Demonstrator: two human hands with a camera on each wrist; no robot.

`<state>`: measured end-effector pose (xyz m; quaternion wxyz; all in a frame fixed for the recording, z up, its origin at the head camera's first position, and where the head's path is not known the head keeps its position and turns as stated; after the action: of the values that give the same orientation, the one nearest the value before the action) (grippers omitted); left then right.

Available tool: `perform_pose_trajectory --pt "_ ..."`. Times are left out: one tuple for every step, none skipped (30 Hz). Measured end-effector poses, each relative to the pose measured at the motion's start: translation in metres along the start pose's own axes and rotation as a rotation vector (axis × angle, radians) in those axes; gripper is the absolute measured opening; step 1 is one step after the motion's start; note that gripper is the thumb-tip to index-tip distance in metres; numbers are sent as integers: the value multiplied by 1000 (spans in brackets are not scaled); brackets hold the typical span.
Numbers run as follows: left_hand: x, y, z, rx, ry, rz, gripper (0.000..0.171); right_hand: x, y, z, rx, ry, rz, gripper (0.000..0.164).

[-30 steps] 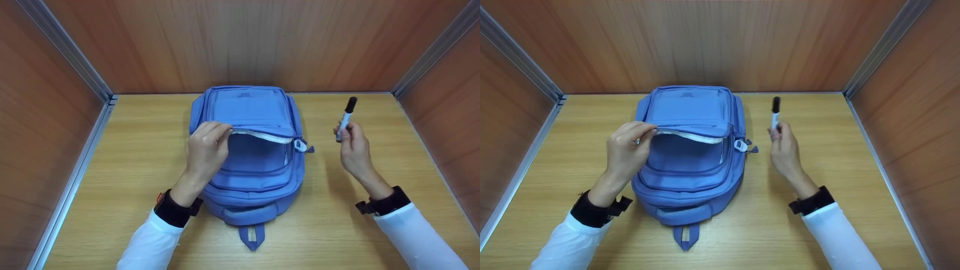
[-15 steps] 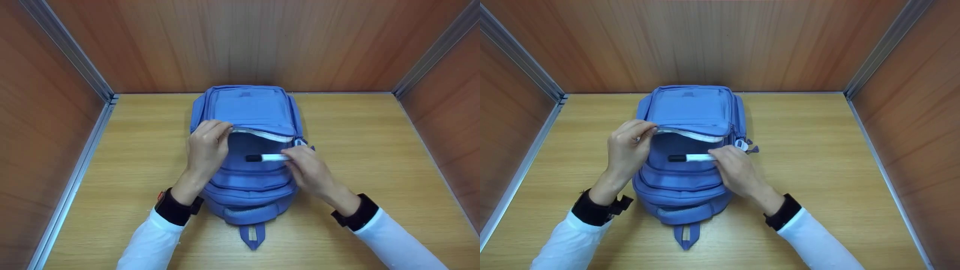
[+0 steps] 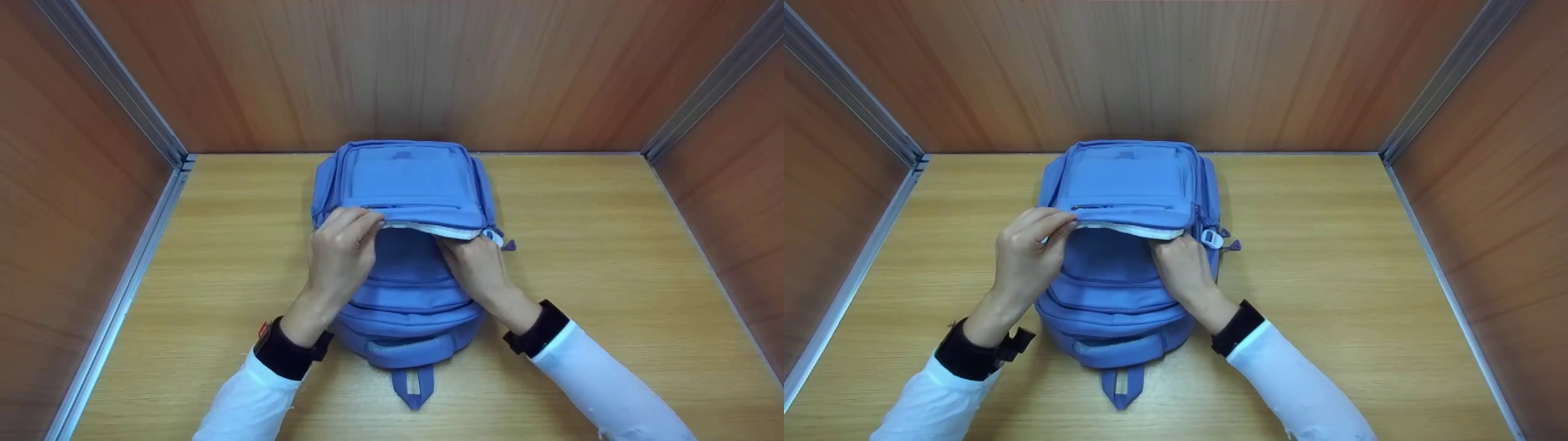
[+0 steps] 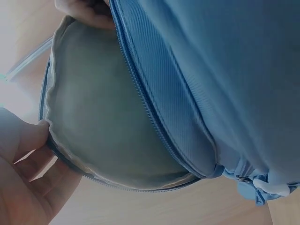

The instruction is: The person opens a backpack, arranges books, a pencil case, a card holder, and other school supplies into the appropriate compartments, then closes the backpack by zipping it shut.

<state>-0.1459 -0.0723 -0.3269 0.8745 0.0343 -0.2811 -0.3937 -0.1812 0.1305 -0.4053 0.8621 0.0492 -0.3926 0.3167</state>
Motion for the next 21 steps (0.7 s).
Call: perform_pose_trajectory --pt "0 0 -1 0 3 -2 7 -2 1 1 -20 -10 18 8" --pt "0 1 -2 0 6 -5 7 -4 2 2 -32 -21 35 8" --pt "-1 1 -3 2 9 -11 7 -6 3 2 -43 -35 49 9" --pt "-1 1 -3 3 11 -17 6 -8 4 1 -53 -51 61 10" --pt "-1 1 -4 4 12 -22 6 -9 5 1 -58 -72 72 11" --pt "-2 1 -5 4 13 -29 6 -10 7 -1 -65 -94 88 13" --pt "-2 2 -6 3 12 -34 6 -11 8 -2 -67 -113 101 16" --pt "-2 2 -7 2 7 -36 7 -10 9 -4 -61 -120 111 16" --pt "-3 2 -9 1 1 -36 7 -9 10 -6 -53 -120 122 15" --pt "-3 2 -10 0 -6 -33 7 -8 11 -8 -40 -112 135 15" --pt "-3 1 -12 -2 -12 -32 7 -5 13 -10 -20 -92 146 13" --pt "-3 1 -13 -2 -19 -30 7 -2 14 -12 4 -58 157 12" --pt "-3 1 -15 -1 -26 -30 8 2 16 -14 28 -12 163 9" --pt "-4 1 -17 -2 -33 -29 7 6 19 -17 49 33 166 8" --pt "-4 1 -19 -2 -38 -30 7 9 23 -19 64 76 173 8" --pt "-4 1 -21 -2 -43 -33 7 13 27 -21 70 116 175 8" --pt "-4 2 -23 -1 -46 -37 7 17 32 -23 65 152 174 10" --pt "-5 2 -25 0 -49 -41 7 19 39 -25 47 178 174 11" --pt "-5 2 -27 0 -51 -43 7 22 45 -25 19 191 169 11" --pt "-6 2 -29 -1 -52 -44 7 23 53 -26 -15 190 164 12" --pt "-7 3 -31 -1 -53 -47 7 24 60 -25 -55 183 168 12"
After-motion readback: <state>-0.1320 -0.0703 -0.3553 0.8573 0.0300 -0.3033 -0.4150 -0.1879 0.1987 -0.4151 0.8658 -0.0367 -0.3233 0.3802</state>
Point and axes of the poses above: each hand's wrist, its own z-axis towards the middle knuckle, its own x-axis out of the back of the hand, y = z × x, the point moved 5 cm from there along z, towards the middle knuckle, and after that the axes turned 5 degrees about -x, right-handed, at the moved point
